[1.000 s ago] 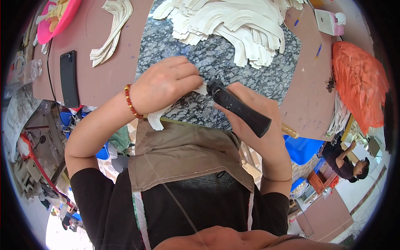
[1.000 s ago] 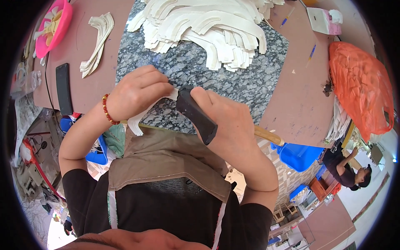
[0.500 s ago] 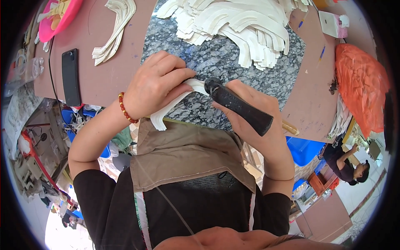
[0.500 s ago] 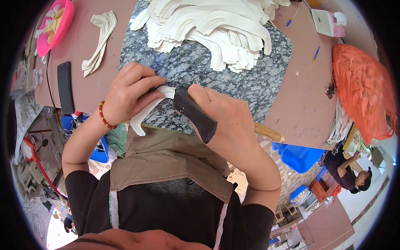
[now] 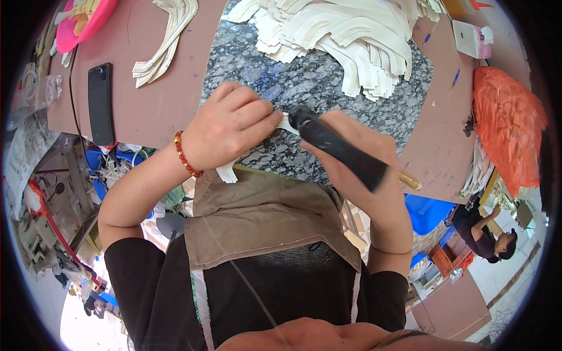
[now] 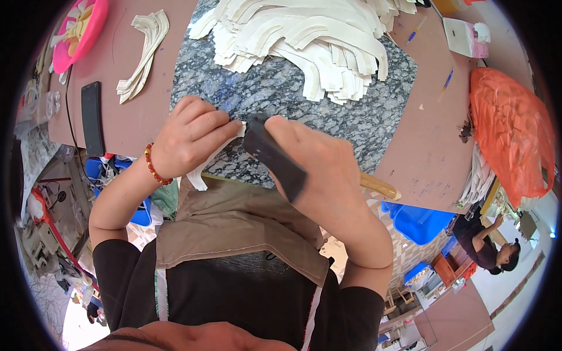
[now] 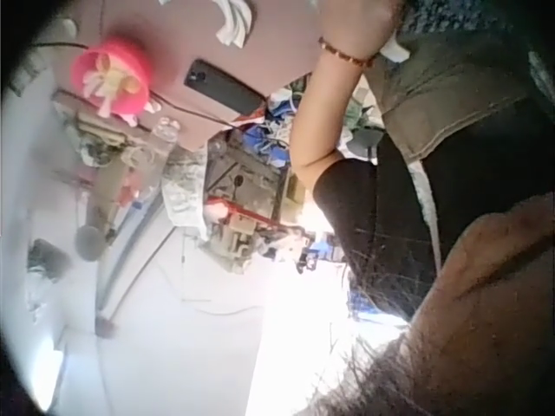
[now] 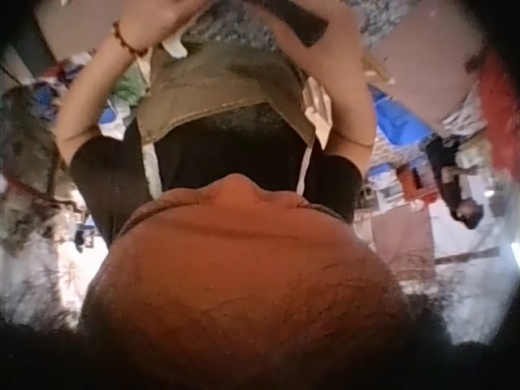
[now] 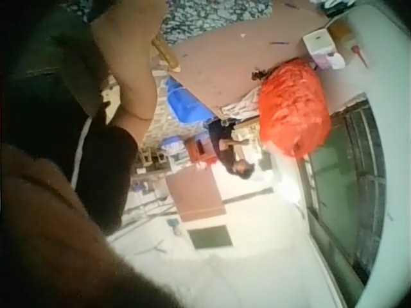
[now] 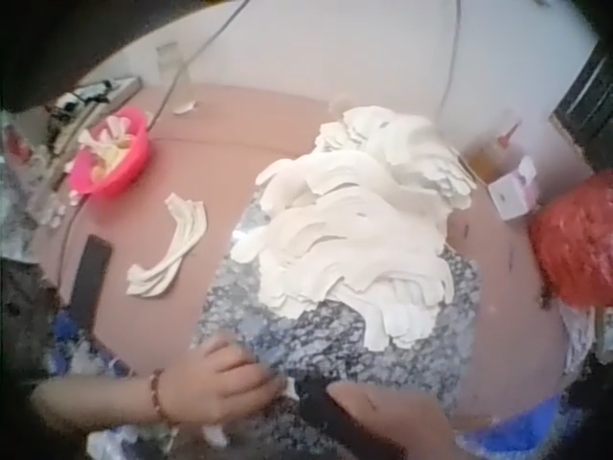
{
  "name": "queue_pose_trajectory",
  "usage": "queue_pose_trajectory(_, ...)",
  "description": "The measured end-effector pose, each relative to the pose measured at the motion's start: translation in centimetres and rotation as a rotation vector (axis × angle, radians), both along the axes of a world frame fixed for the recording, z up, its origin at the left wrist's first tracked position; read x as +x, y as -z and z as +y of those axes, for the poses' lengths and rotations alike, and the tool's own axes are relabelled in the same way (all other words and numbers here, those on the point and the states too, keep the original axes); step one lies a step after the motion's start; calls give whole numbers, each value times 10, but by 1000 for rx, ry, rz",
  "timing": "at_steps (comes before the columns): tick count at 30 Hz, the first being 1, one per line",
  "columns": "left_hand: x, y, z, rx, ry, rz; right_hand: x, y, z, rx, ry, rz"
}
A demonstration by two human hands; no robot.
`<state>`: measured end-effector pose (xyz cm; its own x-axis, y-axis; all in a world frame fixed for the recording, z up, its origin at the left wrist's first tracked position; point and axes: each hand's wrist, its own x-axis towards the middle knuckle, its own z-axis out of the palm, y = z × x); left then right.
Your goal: Hammering and assembling shoe upper components on a granite slab.
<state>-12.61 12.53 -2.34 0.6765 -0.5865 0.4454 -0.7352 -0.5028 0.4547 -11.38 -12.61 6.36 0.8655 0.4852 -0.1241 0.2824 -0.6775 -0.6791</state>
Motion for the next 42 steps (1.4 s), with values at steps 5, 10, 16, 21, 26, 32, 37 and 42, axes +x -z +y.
queue_pose_trajectory(5,-7,-4,-2,206,30,-80,5,-3,3,-57,-55,-25)
queue_pose_trajectory(10,-8,-5,3,78,-93,33,3,2,9,-45,-41,10)
queue_pose_trajectory(16,-25,-1,0,-10,-200,118,4,2,5,-13,-23,47)
queue_pose_trajectory(21,-27,-3,-1,51,-181,81,11,-3,9,2,-43,13)
queue_pose_trajectory(26,-31,-7,-8,165,-190,16,9,1,13,-47,-89,26)
queue_pose_trajectory(32,-29,-7,-6,124,-192,27,11,-2,17,-72,-136,6)
queue_pose_trajectory(37,-37,-9,-5,1,-271,101,10,2,16,-16,-73,32)
queue_pose_trajectory(42,-45,-2,-10,-109,-298,116,8,1,17,-22,-73,20)
